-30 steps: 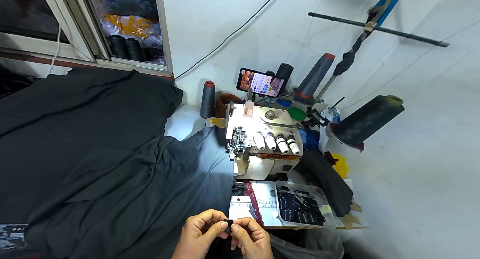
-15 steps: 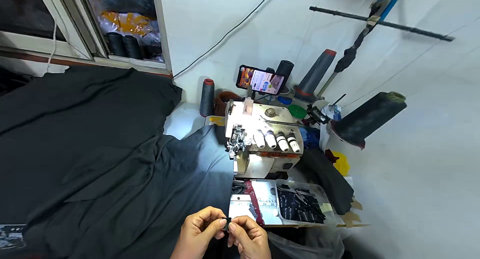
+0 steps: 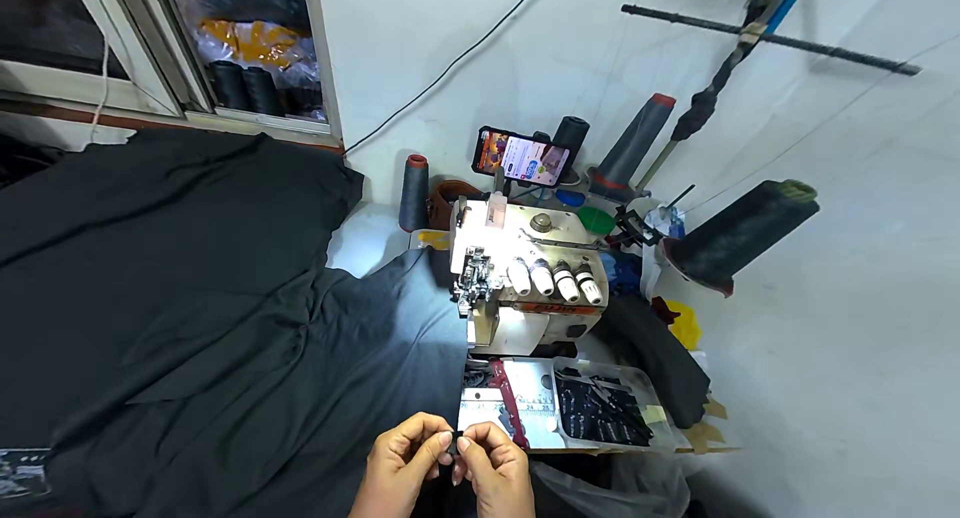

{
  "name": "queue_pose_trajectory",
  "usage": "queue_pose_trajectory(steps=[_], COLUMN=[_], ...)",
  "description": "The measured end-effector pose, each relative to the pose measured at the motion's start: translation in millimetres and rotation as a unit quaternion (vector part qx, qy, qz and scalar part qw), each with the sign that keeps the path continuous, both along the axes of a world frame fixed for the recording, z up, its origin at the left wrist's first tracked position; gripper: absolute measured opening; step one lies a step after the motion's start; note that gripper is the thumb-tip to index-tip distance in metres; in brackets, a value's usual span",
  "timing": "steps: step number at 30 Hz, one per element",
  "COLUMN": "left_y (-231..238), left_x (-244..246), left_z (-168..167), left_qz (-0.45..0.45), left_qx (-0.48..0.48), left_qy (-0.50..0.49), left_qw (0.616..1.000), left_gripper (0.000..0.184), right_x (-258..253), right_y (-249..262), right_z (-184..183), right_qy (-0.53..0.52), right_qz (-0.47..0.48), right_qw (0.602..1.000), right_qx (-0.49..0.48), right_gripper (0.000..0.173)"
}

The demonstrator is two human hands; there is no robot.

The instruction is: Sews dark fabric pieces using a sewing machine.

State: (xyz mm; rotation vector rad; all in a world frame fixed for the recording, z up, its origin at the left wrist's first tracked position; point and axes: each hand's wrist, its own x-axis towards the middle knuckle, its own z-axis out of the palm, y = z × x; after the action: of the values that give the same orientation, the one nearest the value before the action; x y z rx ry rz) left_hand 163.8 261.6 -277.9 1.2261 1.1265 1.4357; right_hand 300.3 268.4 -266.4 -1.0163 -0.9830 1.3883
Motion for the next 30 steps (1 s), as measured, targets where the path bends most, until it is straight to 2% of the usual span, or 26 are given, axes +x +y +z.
queue_pose_trajectory(steps=[2, 4, 9, 14, 16, 18, 19, 21, 23, 25, 26, 28, 30], left_y=[2.0, 3.3, 2.3, -0.3, 0.8, 10.2, 18.6, 38.6, 56.2, 69.9, 75.3, 81.1, 82.2], left_x=[-2.6, -4.8, -2.6, 1.5, 2.9, 3.1, 2.8, 3.6, 7.3, 11.7, 12.9, 12.8, 9.9], left_z=[-2.5, -2.9, -2.7, 0.0, 2.8, 7.3, 13.2, 31.6, 49.3, 54.5, 54.1, 54.2, 57.9], left_qz=[-0.017, -0.028, -0.032, -0.018, -0.013, 0.005, 0.029, 0.104, 0.15, 0.167, 0.171, 0.174, 0.156], left_qx=[0.002, -0.01, -0.032, -0.049, -0.023, 0.064, 0.121, 0.215, 0.252, 0.25, 0.247, 0.25, 0.244], left_qy=[0.02, 0.036, 0.019, 0.017, 0.036, 0.117, 0.186, 0.346, 0.474, 0.552, 0.573, 0.578, 0.555], left_qw=[1.0, 0.999, 0.999, 0.999, 0.999, 0.991, 0.975, 0.907, 0.831, 0.778, 0.763, 0.757, 0.78], left_gripper=[0.024, 0.028, 0.011, 0.01, 0.01, 0.012, 0.015, 0.022, 0.022, 0.019, 0.015, 0.007, 0.008], right_x=[0.9, 2.5, 4.2, 8.5, 11.1, 16.2, 18.9, 23.2, 22.4, 16.9, 13.6, 9.1, 8.2], right_y=[1.0, 1.7, 1.7, 0.9, 4.7, 16.0, 24.7, 46.9, 71.7, 94.3, 103.5, 116.9, 123.6], right_z=[0.3, 1.0, 1.1, 2.3, 6.0, 16.3, 24.9, 47.1, 69.4, 84.7, 87.9, 89.3, 91.4], right_qy=[0.007, 0.017, 0.028, 0.042, 0.025, 0.0, -0.01, -0.025, -0.028, -0.032, -0.029, -0.017, -0.002], right_qz=[0.0, 0.003, 0.007, 0.031, 0.038, 0.042, 0.037, 0.021, 0.001, -0.011, -0.014, -0.013, -0.011], right_qw=[1.0, 1.0, 0.999, 0.998, 0.999, 0.999, 0.999, 0.999, 1.0, 0.998, 0.997, 0.996, 0.994], right_qx=[-0.009, -0.021, -0.035, -0.037, -0.024, -0.001, 0.011, 0.027, 0.005, -0.046, -0.064, -0.087, -0.105], right_gripper=[0.01, 0.01, 0.009, 0.007, 0.007, 0.007, 0.007, 0.008, 0.01, 0.014, 0.016, 0.017, 0.019])
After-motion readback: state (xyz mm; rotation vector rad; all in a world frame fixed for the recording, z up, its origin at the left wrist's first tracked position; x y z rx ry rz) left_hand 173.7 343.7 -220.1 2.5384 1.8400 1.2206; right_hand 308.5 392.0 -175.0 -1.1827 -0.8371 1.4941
